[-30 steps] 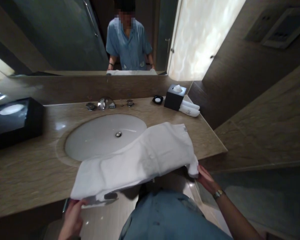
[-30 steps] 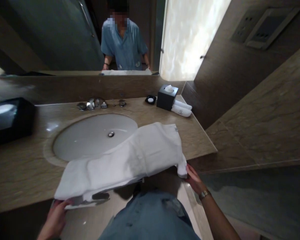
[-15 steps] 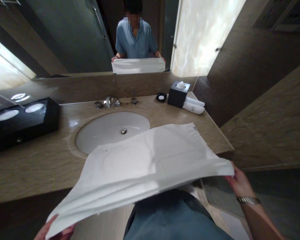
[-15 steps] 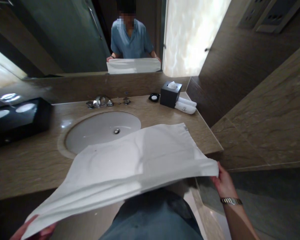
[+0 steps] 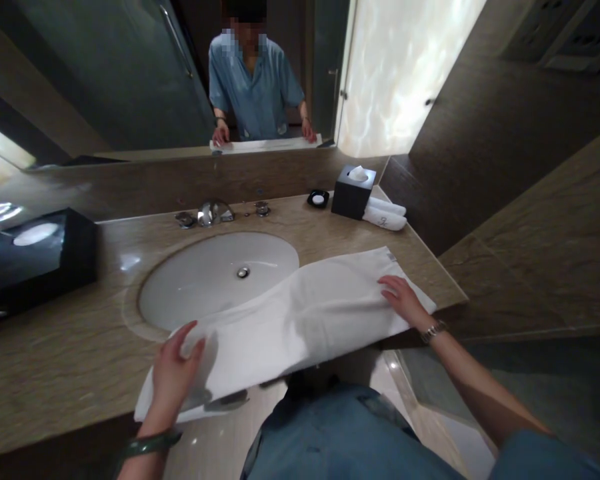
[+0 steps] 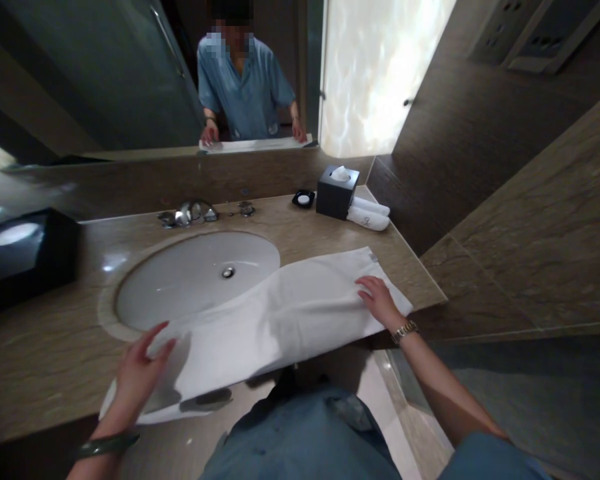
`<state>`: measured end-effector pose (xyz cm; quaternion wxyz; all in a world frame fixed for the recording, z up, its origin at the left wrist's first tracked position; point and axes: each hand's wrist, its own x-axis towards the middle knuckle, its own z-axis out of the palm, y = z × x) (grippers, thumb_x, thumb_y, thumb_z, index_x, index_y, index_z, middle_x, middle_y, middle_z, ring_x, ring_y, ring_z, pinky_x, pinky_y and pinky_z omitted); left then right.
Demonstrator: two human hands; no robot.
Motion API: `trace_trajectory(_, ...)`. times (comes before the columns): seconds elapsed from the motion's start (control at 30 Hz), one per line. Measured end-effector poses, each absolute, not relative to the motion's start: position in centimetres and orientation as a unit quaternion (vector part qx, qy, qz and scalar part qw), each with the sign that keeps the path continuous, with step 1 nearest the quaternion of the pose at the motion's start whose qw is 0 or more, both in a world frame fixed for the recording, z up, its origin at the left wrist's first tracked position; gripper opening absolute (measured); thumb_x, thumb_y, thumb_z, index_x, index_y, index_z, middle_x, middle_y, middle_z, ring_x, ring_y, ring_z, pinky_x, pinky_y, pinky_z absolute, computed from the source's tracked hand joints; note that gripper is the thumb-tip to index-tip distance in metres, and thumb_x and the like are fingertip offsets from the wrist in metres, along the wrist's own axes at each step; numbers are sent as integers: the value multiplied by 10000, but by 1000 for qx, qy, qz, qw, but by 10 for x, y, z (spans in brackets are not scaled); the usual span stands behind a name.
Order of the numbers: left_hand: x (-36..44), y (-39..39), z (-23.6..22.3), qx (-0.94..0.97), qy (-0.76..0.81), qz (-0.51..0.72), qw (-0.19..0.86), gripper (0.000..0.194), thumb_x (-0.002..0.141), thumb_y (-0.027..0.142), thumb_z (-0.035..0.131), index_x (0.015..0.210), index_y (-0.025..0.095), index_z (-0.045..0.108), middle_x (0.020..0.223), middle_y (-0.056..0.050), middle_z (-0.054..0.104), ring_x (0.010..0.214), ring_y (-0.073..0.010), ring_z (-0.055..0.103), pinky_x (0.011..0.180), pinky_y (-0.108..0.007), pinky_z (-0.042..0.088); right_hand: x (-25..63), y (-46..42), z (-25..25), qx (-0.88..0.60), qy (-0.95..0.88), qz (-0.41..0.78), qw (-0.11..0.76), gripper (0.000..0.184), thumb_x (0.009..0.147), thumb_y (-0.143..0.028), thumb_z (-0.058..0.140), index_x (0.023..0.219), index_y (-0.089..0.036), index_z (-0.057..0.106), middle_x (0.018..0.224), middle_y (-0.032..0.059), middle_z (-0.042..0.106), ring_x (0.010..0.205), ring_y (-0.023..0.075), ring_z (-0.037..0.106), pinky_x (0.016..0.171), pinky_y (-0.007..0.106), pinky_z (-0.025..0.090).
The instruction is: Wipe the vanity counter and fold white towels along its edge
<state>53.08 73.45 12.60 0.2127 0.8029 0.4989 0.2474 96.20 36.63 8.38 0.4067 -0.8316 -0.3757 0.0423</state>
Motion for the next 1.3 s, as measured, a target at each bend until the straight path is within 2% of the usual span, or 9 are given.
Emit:
trace_trajectory(0.13,588,757,130,899,387,138,151,668,837,461,410,1292,54,680,1246,-216,708,1185,-372,626,1072,-498,462,974,391,100,-876,-457,57,145,156,888,-196,635,1007,-196,735,1128,116,687,1111,275,589,1000,412,448)
trace_trajectory(0.33,637,799,114,915,398,-22,69,653,932,484,386,1462,137,547,1320,-206,669,1279,-374,581,1112,-513,386,990,378,119,-917,-389,83,31,160,940,-188,571,937,-178,731,1024,96,724,1056,265,616,975,394,406)
trace_trajectory(0.43,651,811,101,911,380,-113,111,707,954,556,368,1523,144,449,1386,-152,660,1347,-358,539,1186,-580,271,997,378,125,-945,-321,65,23,176,936,-196,560,932,-167,734,1062,122,730,1100,304,608,986,437,407)
trace_trajectory(0.5,658,813,95,903,360,-176,156,700,958,602,335,1473,160,507,1312,-109,716,1306,-341,579,1201,-591,235,1002,390,129,-953,-299,45,24,211,929,-188,552,1046,-163,726,1179,141,707,1170,316,582,1034,467,391)
trace_trajectory(0.67,666,827,98,930,273,-220,107,555,920,558,377,1009,184,777,1072,-142,780,1077,-341,672,936,-429,465,1019,459,133,-940,-339,13,28,559,901,-89,501,1454,-176,513,1508,140,529,1352,284,457,1133,461,305)
trace_trajectory(0.8,657,850,142,946,303,-88,69,519,895,451,369,1067,159,762,1139,-147,762,1078,-333,643,908,-408,463,1033,504,145,-921,-388,19,9,377,857,-32,493,1148,-147,703,1198,170,705,1226,322,506,1067,492,295)
trace_trajectory(0.97,580,807,205,933,241,247,103,412,849,592,519,784,245,732,721,-76,707,716,-284,612,763,-420,443,1017,455,169,-921,-384,-57,23,217,836,-86,537,965,-139,702,1038,165,706,1102,334,513,968,479,304)
trace_trajectory(1.13,489,709,151,935,206,264,119,239,840,499,612,779,331,771,799,-27,772,766,-309,639,839,-473,432,964,349,135,-926,-361,-93,64,249,838,-97,509,979,-165,702,1007,133,685,1049,309,524,920,438,331)
trace_trajectory(1.3,472,688,101,909,324,201,171,353,815,516,591,872,227,784,991,-119,763,970,-351,674,888,-496,479,916,314,86,-920,-322,-66,214,329,845,-110,483,1066,-168,720,1150,157,671,1106,324,525,1006,505,368)
